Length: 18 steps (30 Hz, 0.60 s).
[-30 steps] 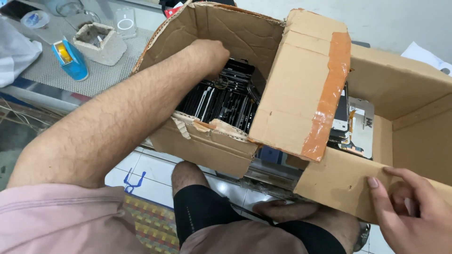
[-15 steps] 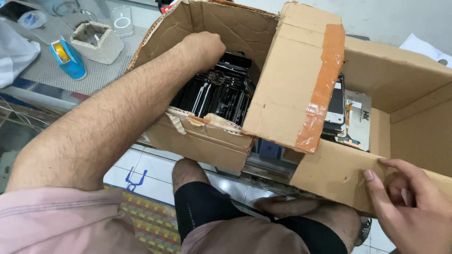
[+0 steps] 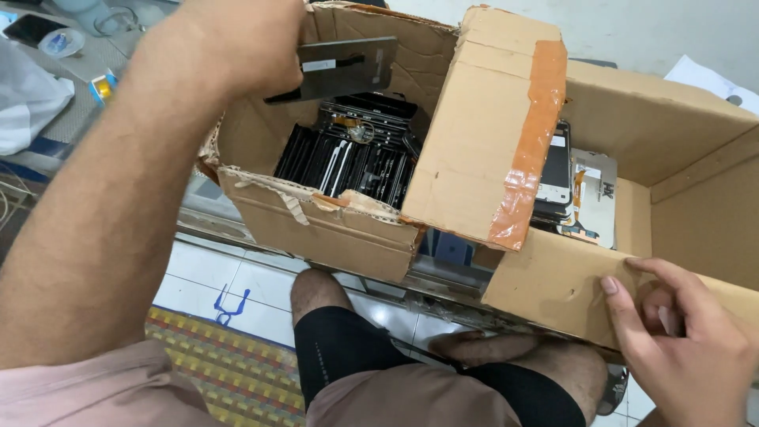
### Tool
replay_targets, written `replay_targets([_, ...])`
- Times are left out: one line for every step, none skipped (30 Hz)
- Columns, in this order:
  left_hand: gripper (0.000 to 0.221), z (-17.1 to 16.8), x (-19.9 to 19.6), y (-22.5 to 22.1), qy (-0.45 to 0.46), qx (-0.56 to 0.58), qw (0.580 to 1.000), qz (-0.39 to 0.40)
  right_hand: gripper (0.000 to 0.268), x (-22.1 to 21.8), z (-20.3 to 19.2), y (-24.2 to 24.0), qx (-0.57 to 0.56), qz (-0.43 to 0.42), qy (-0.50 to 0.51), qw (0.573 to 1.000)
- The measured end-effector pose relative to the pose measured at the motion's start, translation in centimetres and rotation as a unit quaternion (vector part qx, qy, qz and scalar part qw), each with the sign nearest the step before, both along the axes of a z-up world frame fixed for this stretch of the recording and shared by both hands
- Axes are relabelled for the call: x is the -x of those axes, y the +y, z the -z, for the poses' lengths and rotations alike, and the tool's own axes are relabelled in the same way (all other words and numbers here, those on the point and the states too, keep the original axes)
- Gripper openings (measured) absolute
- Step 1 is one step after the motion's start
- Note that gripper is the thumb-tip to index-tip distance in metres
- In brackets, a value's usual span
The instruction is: The person is separating smartphone screen components and sorting them from a box of parts.
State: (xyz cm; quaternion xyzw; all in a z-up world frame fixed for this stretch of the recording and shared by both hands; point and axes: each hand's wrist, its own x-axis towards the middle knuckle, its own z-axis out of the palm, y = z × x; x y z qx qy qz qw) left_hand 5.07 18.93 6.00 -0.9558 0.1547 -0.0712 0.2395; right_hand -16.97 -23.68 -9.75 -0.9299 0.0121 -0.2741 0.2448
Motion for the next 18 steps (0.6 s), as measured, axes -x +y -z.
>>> replay_targets([0.029, -1.4, 1.8, 0.0, 0.034, 0.104, 0.993, -0.032, 0.025, 0.0, -0.1, 0.1, -0.010, -0.004, 0.003, 1.000])
replay_targets([0.038, -2.8, 3.5, -0.1, 0.068, 0.207, 0.974, -0.063, 0.025, 0.1, -0.2, 0.2, -0.021, -0.008, 0.006, 1.000])
replay_targets([0.038, -2.4, 3.5, 0.5, 0.068, 0.207, 0.974, -0.064, 0.025, 0.1, -0.3, 0.3, -0.020, -0.008, 0.006, 1.000])
replay_targets([0.027, -2.1, 3.5, 1.2, 0.034, 0.276, 0.960, -0.020, 0.025, 0.1, -0.4, 0.3, -0.026, -0.016, 0.003, 1.000])
replay_targets([0.019, -1.8, 3.4, 1.7, -0.002, 0.344, 0.938, 0.025, 0.025, 0.1, -0.4, 0.3, -0.031, -0.023, -0.001, 0.999])
replay_targets([0.019, -1.8, 4.3, 0.5, -0.003, 0.344, 0.938, 0.027, 0.025, 0.0, -0.3, 0.3, -0.031, -0.022, -0.002, 0.999])
replay_targets([0.014, -1.8, 5.1, -0.8, 0.051, 0.492, 0.869, 0.004, 0.026, 0.0, -0.3, 0.2, -0.040, -0.033, -0.004, 0.999])
replay_targets([0.012, -1.9, 6.0, -2.1, 0.106, 0.624, 0.774, -0.018, 0.028, -0.1, -0.2, 0.1, -0.048, -0.043, -0.007, 0.998])
replay_targets([0.012, -1.6, 6.5, -3.2, 0.107, 0.624, 0.774, -0.015, 0.028, -0.1, -0.4, 0.1, -0.048, -0.041, -0.008, 0.998])
replay_targets([0.013, -1.4, 7.1, -4.3, 0.118, 0.674, 0.729, 0.005, 0.026, -0.2, -0.6, 0.1, -0.029, -0.043, -0.020, 0.998])
replay_targets([0.015, -1.1, 7.6, -5.4, 0.131, 0.721, 0.680, 0.025, 0.024, -0.1, -0.8, 0.1, -0.008, -0.044, -0.031, 0.999])
replay_targets([0.015, -0.5, 7.8, -6.1, 0.134, 0.721, 0.679, 0.026, 0.024, 0.0, -1.3, 0.3, -0.008, -0.041, -0.030, 0.999])
replay_targets([0.016, 0.0, 8.0, -6.9, 0.162, 0.732, 0.659, 0.054, 0.025, 0.1, -1.8, 0.4, -0.018, -0.039, -0.011, 0.999])
replay_targets([0.019, 0.5, 8.2, -7.7, 0.191, 0.742, 0.638, 0.081, 0.026, 0.1, -2.3, 0.5, -0.029, -0.038, 0.007, 0.999])
replay_targets([0.019, 0.8, 8.5, -8.6, 0.193, 0.742, 0.636, 0.084, 0.026, 0.1, -2.9, 0.5, -0.027, -0.034, 0.007, 0.999])
replay_targets([0.021, 1.1, 8.8, -9.6, 0.202, 0.738, 0.637, 0.094, 0.029, 0.1, -3.4, 0.4, -0.016, -0.051, 0.010, 0.999])
replay_targets([0.023, 1.5, 9.1, -10.5, 0.211, 0.733, 0.638, 0.103, 0.033, 0.1, -3.9, 0.3, -0.004, -0.068, 0.014, 0.998])
replay_targets([0.023, 1.9, 8.9, -11.3, 0.215, 0.733, 0.636, 0.107, 0.033, 0.0, -4.6, 0.1, -0.003, -0.063, 0.014, 0.998])
